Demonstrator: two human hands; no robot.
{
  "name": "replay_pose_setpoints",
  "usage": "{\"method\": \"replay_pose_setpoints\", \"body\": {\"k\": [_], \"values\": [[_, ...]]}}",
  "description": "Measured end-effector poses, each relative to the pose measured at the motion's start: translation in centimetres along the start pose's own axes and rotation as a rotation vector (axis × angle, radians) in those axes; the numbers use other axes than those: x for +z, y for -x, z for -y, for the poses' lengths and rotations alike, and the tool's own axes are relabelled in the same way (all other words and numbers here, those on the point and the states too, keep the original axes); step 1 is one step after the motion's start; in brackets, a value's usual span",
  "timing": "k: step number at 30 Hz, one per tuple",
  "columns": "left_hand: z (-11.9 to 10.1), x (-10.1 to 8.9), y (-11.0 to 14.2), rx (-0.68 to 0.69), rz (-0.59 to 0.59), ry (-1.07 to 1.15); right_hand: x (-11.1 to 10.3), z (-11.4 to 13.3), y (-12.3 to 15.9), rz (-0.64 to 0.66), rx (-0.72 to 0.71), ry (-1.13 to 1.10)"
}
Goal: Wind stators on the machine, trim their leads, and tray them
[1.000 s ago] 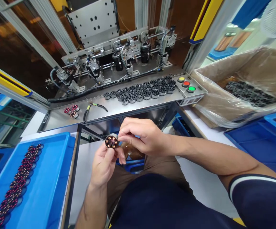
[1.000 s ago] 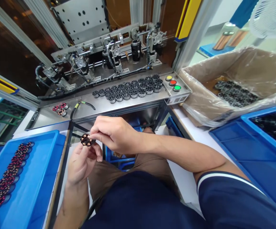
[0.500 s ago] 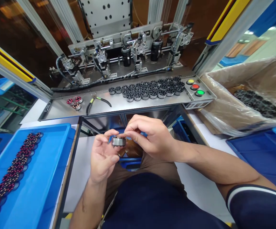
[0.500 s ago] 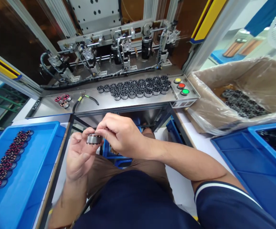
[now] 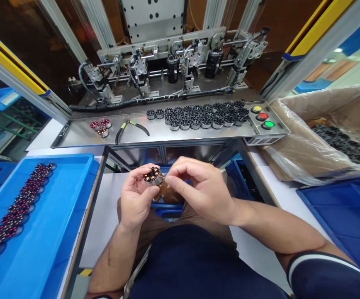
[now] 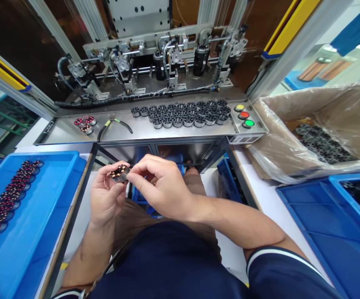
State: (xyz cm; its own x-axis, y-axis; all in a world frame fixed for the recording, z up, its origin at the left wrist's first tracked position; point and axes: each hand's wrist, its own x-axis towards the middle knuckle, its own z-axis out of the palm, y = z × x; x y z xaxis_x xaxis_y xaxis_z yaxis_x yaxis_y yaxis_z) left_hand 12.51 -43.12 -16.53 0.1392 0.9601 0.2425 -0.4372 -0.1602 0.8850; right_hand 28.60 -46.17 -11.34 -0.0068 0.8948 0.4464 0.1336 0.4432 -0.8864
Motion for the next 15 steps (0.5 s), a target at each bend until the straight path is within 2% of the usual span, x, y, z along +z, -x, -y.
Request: {"method": "replay_pose_setpoints", "body": {"k": [3, 6, 9, 12, 15], "values": [[0.0, -0.4, -0.3, 0.021, 0.03, -0.003, 1.1, -0.1, 0.8, 0.071, 0.332, -0.317], [-0.1, -0.7, -0.4, 0.033, 0.068, -0.011, 1.7, -1.1, 1.1, 0.146, 0.524, -0.564], [-0.3, -1.0, -0.5, 0.052, 0.117, -0.031, 1.6, -2.3, 1.2, 0.194, 0.605, -0.792], [-0.6, -1.1, -0.5, 0.121, 0.197, -0.069, 1.5, -3.1, 1.5, 0.271, 0.626, -1.002], [-0.7, -1.0, -0.6, 0.154, 0.296, -0.098, 1.8, -3.6, 2.0, 0.348, 0.598, -1.065]]}}
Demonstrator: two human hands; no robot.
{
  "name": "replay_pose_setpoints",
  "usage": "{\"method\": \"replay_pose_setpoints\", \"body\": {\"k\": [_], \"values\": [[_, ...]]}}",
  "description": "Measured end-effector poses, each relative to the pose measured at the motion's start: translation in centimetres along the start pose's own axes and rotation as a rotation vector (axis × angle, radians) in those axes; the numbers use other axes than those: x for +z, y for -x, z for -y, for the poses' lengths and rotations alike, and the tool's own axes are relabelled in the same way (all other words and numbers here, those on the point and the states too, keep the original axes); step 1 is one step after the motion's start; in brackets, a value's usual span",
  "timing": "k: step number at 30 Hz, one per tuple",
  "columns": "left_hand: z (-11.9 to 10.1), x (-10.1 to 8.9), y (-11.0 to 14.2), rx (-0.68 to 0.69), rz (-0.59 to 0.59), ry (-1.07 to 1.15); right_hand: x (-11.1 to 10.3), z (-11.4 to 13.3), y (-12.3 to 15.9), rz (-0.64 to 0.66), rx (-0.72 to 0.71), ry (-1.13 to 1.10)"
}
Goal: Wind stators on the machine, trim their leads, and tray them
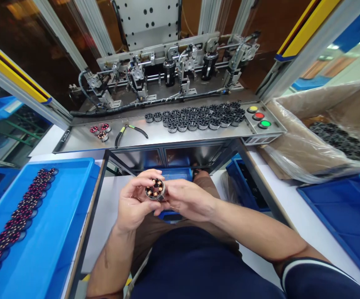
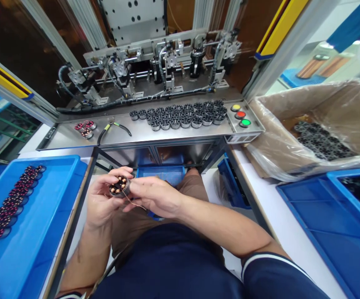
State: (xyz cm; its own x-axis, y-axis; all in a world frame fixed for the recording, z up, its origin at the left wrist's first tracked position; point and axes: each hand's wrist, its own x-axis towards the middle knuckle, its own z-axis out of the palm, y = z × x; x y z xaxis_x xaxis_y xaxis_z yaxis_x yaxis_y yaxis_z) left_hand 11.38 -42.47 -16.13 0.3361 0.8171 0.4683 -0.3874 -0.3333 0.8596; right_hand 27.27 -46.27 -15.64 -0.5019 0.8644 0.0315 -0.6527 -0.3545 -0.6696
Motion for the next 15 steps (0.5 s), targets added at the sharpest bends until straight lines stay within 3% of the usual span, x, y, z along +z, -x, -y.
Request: {"method": "replay_pose_setpoints", "body": {"k": [2, 4, 7, 10, 15], "values": [[0.0, -0.1, 0.1, -0.05, -0.004, -0.007, -0.1, -0.4, 0.1, -0.011, -0.058, 0.055], [0.0, -0.3, 0.3, -0.118, -0.102, -0.016, -0.5, -0.4, 0.2, -0.091, -0.224, 0.243], [-0.3, -0.7, 1.0, -0.191, -0.241, -0.102, -1.2, 0.1, 0.6, -0.243, -0.631, 0.803], [-0.9, -0.3, 1.9, -0.268, -0.187, -0.202, -1.7, 0.5, 0.9, -0.241, -0.931, 1.263], [-1.7, 0.8, 2.1, -0.316, -0.111, -0.263, -1.6, 0.4, 1.1, -0.206, -1.031, 1.415]]}}
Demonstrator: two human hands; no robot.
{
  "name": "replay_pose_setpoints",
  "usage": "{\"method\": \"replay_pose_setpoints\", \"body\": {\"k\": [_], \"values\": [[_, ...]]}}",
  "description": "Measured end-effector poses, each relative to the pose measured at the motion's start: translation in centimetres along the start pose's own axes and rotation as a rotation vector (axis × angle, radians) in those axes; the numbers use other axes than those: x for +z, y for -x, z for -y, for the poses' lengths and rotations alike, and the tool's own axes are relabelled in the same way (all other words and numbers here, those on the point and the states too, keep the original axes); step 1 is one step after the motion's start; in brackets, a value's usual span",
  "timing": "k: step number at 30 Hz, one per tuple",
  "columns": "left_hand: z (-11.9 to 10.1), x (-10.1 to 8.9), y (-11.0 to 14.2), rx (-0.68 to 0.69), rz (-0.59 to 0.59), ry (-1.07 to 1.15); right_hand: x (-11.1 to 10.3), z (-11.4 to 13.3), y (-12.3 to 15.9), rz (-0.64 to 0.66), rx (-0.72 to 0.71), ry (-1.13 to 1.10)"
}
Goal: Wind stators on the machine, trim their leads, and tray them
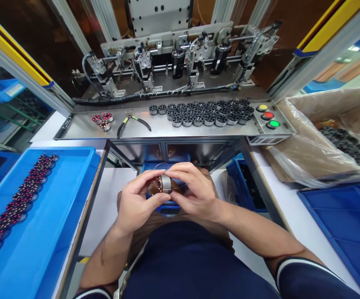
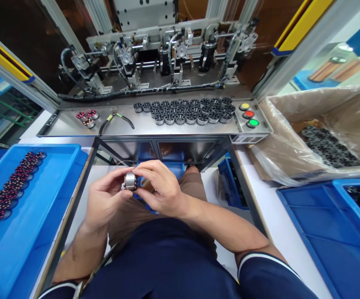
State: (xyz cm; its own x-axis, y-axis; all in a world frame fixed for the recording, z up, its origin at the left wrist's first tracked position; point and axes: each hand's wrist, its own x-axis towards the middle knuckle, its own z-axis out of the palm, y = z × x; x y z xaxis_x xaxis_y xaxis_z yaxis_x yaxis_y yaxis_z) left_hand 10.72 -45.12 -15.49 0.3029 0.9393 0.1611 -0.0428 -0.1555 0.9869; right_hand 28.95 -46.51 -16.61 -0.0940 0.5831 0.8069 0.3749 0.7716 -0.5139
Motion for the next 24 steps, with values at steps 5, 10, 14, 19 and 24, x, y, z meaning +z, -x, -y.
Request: {"method": "replay_pose_setpoints", "body": {"k": [5, 10, 14, 19, 24], "values": [[0.0, -0.1, -0.5, 0.183, -0.046, -0.187, -0.6, 0.6, -0.3, 0.024, 0.036, -0.091], [0.3, -0.4, -0.9, 0.484, -0.142, -0.441, -0.4, 1.2, -0.8, -0.04, 0.131, -0.163], [0.4, -0.5, -0.9, 0.555, -0.123, -0.511, -0.1, 1.7, -1.3, 0.017, 0.237, -0.207], [0.3, -0.2, -0.5, 0.34, -0.097, -0.248, -0.9, 1.7, -1.9, 0.108, 0.365, -0.264], [0.3, 0.3, -0.5, 0.194, -0.029, -0.008, -1.5, 1.5, -2.4, 0.166, 0.393, -0.299]]}}
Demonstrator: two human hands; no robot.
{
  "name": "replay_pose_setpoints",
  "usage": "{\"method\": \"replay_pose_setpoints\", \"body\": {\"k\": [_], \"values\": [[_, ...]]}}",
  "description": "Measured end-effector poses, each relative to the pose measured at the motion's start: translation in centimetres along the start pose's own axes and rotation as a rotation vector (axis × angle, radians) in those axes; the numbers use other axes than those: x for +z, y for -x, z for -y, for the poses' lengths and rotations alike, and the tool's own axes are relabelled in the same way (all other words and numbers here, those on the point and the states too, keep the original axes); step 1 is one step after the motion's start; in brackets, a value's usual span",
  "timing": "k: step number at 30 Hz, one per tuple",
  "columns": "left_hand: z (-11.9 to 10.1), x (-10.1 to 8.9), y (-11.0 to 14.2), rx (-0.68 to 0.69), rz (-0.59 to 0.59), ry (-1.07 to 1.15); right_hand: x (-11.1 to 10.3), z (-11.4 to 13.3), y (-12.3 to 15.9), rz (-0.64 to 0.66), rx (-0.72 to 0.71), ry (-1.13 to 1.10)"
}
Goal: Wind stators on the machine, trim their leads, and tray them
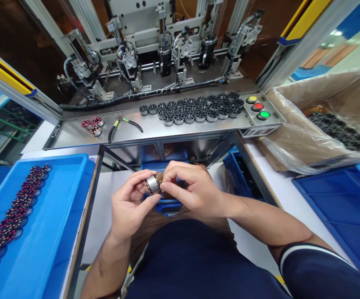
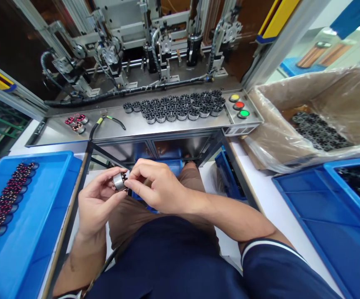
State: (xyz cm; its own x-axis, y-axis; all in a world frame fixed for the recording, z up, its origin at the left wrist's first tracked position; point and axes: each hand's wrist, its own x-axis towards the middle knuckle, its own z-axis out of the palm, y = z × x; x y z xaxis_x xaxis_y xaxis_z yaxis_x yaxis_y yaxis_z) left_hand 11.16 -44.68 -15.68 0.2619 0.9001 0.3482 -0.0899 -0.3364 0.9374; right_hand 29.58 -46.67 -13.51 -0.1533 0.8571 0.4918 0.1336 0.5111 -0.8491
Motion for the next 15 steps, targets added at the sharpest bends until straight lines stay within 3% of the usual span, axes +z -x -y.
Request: {"method": "replay_pose_setpoints", "body": {"k": [5, 9, 12, 15], "values": [[0.1, 0.0, 0.0, 0.065, 0.005, -0.019, -0.6, -0.6, -0.1, 0.043, 0.007, -0.007], [-0.2, -0.8, 0.1, 0.155, 0.014, -0.169, -2.9, -1.0, -0.5, 0.035, 0.051, 0.128], [-0.7, -1.4, -0.2, 0.253, 0.043, -0.337, -4.4, -0.5, -1.1, 0.027, -0.104, 0.275], [-1.2, -1.4, -0.5, 0.348, 0.098, -0.449, -3.9, 0.3, -1.6, 0.127, -0.367, 0.406]]}}
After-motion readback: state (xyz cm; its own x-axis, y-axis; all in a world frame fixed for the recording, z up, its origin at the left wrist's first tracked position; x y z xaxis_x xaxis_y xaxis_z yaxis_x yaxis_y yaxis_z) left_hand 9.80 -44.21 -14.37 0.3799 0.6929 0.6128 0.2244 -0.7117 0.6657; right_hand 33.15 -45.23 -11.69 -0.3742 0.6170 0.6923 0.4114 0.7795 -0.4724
